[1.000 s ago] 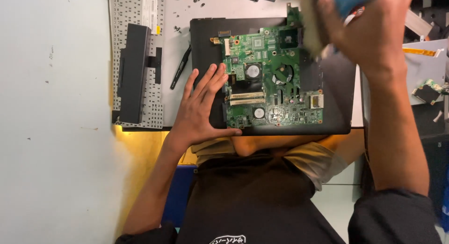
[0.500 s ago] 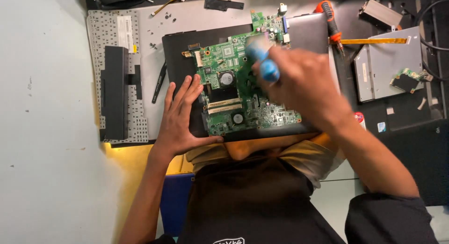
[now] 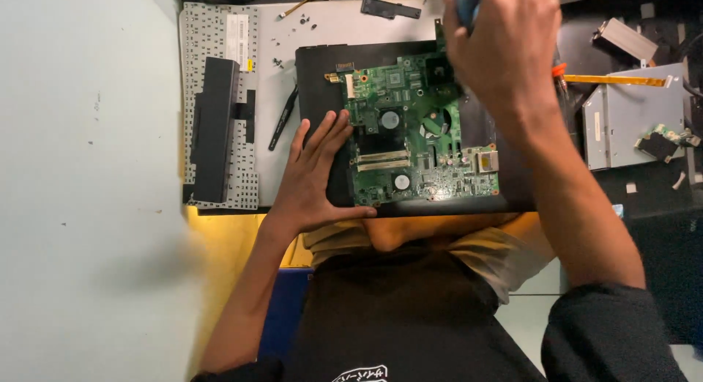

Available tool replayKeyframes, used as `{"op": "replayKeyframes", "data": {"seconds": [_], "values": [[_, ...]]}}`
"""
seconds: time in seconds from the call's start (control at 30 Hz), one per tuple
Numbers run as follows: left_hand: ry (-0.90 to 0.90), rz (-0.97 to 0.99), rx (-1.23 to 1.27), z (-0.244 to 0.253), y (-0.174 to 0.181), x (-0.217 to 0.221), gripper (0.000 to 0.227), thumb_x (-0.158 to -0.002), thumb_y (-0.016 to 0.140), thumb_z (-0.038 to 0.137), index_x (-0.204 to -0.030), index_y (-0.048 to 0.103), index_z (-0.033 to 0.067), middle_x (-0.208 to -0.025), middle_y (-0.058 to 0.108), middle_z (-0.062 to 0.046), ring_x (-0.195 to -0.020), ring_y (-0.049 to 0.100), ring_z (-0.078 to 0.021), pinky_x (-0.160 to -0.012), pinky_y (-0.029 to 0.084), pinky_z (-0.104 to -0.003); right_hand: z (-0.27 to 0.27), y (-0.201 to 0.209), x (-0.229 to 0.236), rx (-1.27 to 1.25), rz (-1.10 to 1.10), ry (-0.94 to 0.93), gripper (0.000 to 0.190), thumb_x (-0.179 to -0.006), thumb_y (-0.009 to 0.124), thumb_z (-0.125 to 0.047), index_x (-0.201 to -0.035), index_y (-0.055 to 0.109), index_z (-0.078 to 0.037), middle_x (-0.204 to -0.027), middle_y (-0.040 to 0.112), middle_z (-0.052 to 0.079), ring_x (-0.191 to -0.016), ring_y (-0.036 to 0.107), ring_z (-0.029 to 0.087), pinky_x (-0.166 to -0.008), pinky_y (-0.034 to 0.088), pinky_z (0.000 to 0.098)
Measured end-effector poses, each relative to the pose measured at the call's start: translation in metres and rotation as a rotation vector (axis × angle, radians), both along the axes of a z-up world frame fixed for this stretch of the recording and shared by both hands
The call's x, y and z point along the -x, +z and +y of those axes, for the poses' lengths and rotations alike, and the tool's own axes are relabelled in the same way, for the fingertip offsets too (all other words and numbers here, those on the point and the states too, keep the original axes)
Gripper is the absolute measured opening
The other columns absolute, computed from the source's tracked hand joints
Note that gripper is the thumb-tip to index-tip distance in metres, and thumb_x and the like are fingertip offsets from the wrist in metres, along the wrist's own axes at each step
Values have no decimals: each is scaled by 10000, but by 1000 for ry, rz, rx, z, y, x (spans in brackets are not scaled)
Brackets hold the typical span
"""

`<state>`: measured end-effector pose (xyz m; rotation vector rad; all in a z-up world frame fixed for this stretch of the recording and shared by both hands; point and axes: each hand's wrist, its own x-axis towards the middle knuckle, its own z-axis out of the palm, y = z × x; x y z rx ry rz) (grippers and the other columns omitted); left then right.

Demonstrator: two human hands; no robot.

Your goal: The person cleans a green motherboard using a blue brush. They hold the board steady with their left hand while brushing the surface with their right hand, covering various components and areas.

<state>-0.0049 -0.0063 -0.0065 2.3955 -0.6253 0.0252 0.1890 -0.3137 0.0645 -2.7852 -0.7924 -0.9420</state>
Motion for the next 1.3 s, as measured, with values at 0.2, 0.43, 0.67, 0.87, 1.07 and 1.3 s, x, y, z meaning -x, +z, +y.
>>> {"op": "replayKeyframes", "data": {"seconds": [0.2, 0.43, 0.67, 0.87, 1.07, 1.3], "values": [[12, -22, 26, -3, 7, -2, 1364, -863, 964, 825, -1821, 370, 56, -1956, 340, -150, -1858, 259, -345, -1541, 95, -690, 59, 0, 68, -80, 465, 328, 289, -1271, 727, -253, -1289, 707, 34, -909, 858, 193, -480, 699, 204, -322, 541, 344], [6, -86, 5, -2, 0, -1, 1342, -924, 959, 834, -1835, 332, 74, -1963, 341, -139, -1864, 275, -354, -1556, 123, -655, -39, -18, 11, -333, 579, 111, 472, -1360, 935, -342, -1002, 744, -101, -840, 745, 23, -685, 660, 168, -629, 530, 398], [18, -38, 17, -4, 4, -1, 1300, -922, 824, 887, -1833, 341, 95, -1964, 343, -132, -1862, 270, -342, -1553, 94, -619, -57, 1, 39, 120, 107, -167, 415, -1480, 901, -315, -1133, 769, -128, -824, 731, -27, -582, 646, 109, -558, 576, 302], [80, -76, 51, -7, -19, -2, 1412, -790, 886, 974, -1814, 450, 106, -1935, 394, -96, -1810, 329, -319, -1526, 86, -585, 53, -1, 146, 129, 136, 283, 287, -857, 783, -251, -1124, 720, -167, -874, 671, 19, -764, 759, 237, -670, 615, 324], [107, -34, 149, -13, -7, 1, 1380, -794, 932, 919, -1814, 463, 116, -1933, 392, -84, -1816, 298, -308, -1540, 41, -586, 6, -19, 106, -459, 583, 360, 294, -1037, 954, -246, -1056, 780, -10, -751, 745, 200, -724, 793, 469, -723, 630, 525], [11, -115, -27, -3, -2, -1, 1368, -892, 977, 866, -1822, 358, 76, -1952, 369, -138, -1854, 290, -336, -1558, 113, -613, -117, -14, 101, -197, 395, -136, 466, -1456, 938, -427, -1199, 793, -66, -878, 750, 36, -784, 765, 267, -787, 576, 476]]}}
